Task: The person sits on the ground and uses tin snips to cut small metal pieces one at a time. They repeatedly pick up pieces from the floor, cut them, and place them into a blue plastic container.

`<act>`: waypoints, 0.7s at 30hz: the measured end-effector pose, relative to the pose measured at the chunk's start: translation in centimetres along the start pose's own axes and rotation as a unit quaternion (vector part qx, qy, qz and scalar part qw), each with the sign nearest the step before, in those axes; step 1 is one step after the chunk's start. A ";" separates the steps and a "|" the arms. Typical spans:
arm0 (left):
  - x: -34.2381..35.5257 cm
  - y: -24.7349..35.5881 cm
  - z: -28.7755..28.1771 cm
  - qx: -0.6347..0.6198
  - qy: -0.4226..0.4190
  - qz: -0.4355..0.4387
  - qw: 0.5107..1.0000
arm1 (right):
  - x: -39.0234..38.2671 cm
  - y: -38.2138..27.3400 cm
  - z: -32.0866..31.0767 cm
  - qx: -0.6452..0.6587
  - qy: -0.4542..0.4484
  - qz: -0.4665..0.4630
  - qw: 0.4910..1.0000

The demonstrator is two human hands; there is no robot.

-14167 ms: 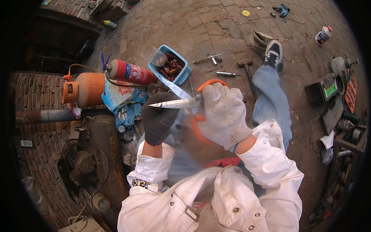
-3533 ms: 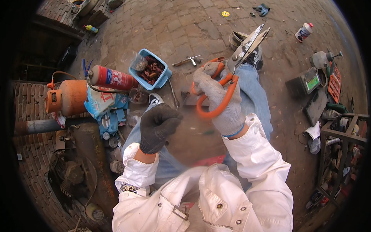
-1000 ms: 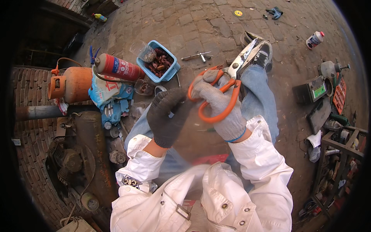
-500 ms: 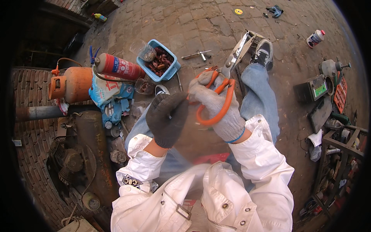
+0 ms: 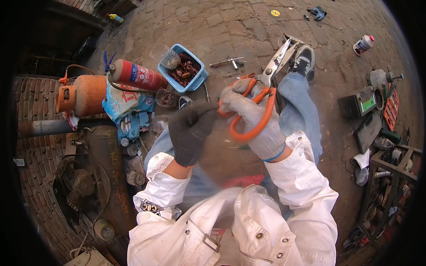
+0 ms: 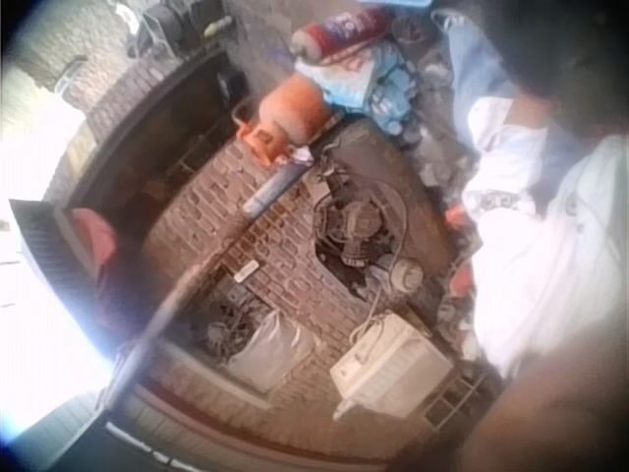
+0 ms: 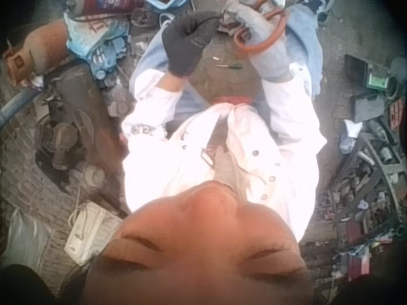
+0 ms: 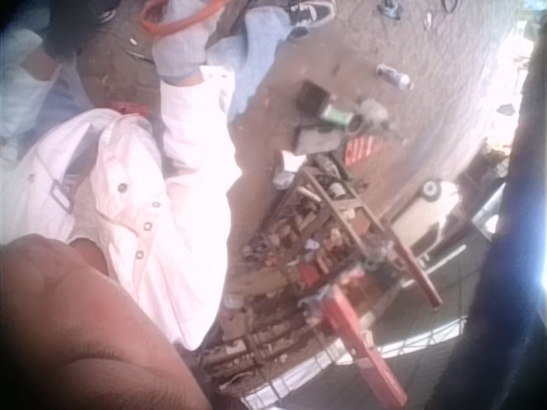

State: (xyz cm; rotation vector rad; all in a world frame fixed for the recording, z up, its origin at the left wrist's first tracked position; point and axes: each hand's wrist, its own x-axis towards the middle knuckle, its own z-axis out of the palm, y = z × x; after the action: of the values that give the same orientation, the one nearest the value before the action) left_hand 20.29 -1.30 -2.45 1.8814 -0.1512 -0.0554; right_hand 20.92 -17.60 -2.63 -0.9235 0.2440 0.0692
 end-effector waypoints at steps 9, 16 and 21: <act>0.1 0.5 -0.6 -0.254 -0.022 -0.205 0.945 | 0.3 -0.3 -0.3 -0.012 0.029 -0.050 0.998; 0.2 0.0 -0.5 -0.254 -0.026 -0.191 0.948 | 1.0 0.0 -1.6 -0.014 0.050 -0.091 0.994; 0.1 -0.5 -0.6 -0.265 -0.037 -0.184 0.946 | 1.2 0.1 -1.9 0.021 0.056 -0.076 0.995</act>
State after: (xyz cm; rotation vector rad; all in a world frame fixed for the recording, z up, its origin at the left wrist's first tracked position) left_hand 20.50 -0.59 -2.75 1.3456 0.1567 -0.3860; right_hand 21.75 -19.16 -4.12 -0.9021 0.2770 -0.1291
